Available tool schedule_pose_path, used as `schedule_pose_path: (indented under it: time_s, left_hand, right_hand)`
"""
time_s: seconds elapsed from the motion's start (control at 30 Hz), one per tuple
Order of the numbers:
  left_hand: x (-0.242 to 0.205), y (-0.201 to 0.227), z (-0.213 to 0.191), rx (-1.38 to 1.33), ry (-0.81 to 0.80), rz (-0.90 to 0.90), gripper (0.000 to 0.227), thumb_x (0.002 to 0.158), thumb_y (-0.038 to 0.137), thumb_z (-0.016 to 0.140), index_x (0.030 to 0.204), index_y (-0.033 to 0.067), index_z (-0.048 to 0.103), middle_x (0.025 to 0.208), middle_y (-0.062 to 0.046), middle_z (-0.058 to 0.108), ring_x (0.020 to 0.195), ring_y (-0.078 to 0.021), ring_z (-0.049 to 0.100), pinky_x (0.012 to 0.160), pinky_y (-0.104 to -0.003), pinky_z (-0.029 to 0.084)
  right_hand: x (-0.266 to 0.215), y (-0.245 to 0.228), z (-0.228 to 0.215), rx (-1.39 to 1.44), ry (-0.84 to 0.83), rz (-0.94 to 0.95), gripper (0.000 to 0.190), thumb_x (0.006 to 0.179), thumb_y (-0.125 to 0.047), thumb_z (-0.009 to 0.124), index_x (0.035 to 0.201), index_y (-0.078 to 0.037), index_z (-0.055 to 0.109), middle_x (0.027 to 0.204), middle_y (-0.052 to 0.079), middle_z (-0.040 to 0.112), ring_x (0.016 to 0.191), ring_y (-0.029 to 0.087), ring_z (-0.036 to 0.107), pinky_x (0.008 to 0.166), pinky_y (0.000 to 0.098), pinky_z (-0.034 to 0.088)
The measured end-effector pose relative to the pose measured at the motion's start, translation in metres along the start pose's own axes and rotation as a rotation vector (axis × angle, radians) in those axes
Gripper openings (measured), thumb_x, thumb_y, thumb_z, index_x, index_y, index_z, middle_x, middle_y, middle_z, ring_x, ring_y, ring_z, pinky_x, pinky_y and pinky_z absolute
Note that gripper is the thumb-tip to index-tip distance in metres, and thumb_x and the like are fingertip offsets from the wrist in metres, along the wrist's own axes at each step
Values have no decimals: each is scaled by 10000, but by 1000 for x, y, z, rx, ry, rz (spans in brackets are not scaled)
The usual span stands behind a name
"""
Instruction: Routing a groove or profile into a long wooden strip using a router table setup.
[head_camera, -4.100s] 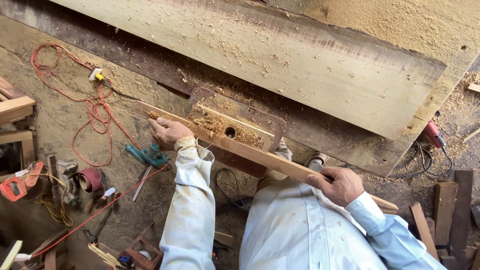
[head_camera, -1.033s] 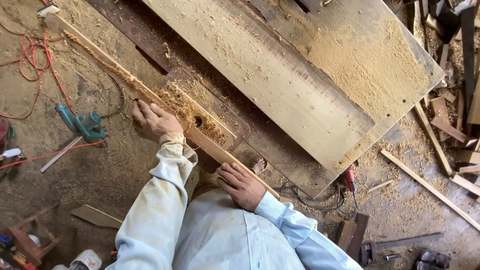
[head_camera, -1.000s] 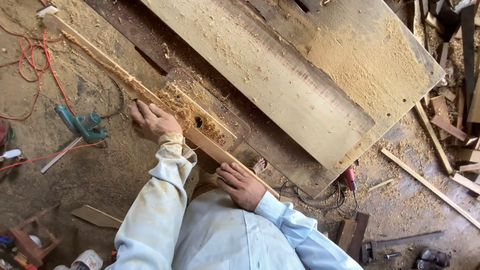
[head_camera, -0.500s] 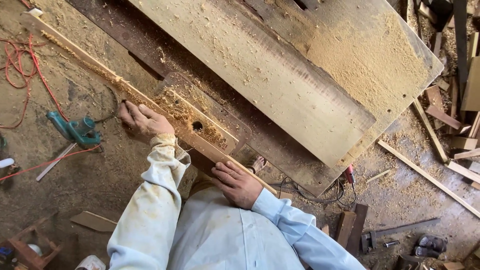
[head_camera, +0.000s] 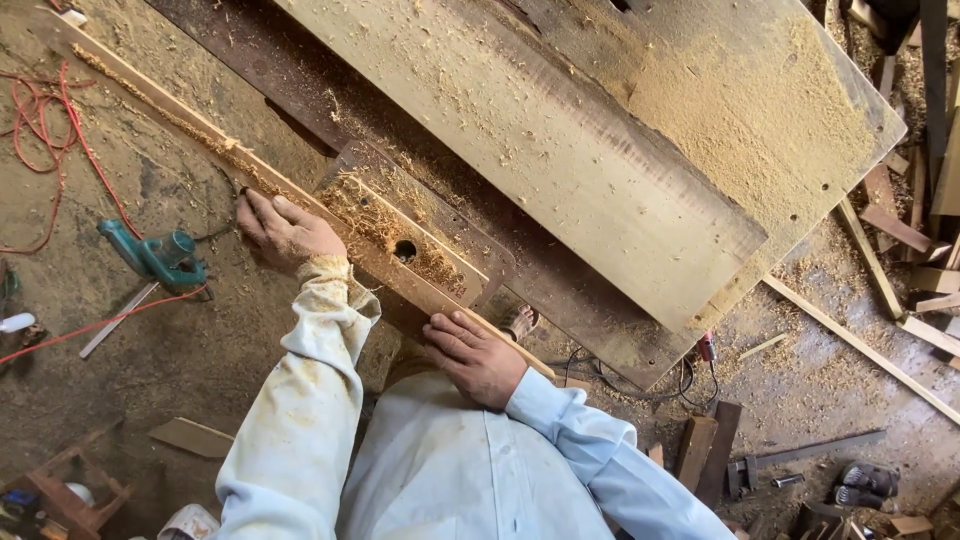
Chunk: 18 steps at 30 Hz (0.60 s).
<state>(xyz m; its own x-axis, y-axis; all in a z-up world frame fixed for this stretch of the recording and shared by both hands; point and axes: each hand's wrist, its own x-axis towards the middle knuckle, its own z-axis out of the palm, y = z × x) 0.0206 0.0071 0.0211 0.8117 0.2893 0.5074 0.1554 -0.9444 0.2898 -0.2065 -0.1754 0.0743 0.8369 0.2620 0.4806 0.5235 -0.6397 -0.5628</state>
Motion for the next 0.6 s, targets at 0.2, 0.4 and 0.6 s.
schedule_pose_path:
  time_s: [0.2,0.4,0.6]
  left_hand:
    - [-2,-4,5,31,-23,-41,348,1051,241,563,1342,63,630,1271,-120,650,1096,-370,670,850,-486,559]
    - [-34,0,-2,-37,55,-17,347,1032,271,588,1307,77,674,1283,-101,657,1083,-365,671,880,-463,558]
    - [-89,27,-29,-32,-2,-92,374,1038,269,575,1331,53,664,1418,-114,585,1229,-397,590,979,-513,508]
  right_hand:
    - [3,-2,-6,-22,-5,-23,370,1018,-105,373,1209,-51,685,1276,172,676,1303,348,619,1160,478,413]
    - [-6,3,4,-25,34,-41,384,1032,-142,350,1181,-52,693,1256,160,680,1292,335,625,1158,464,412]
    - [-16,1,8,-11,76,-34,346,1008,-150,390,1111,-35,700,1236,165,683,1306,346,616,1167,479,412]
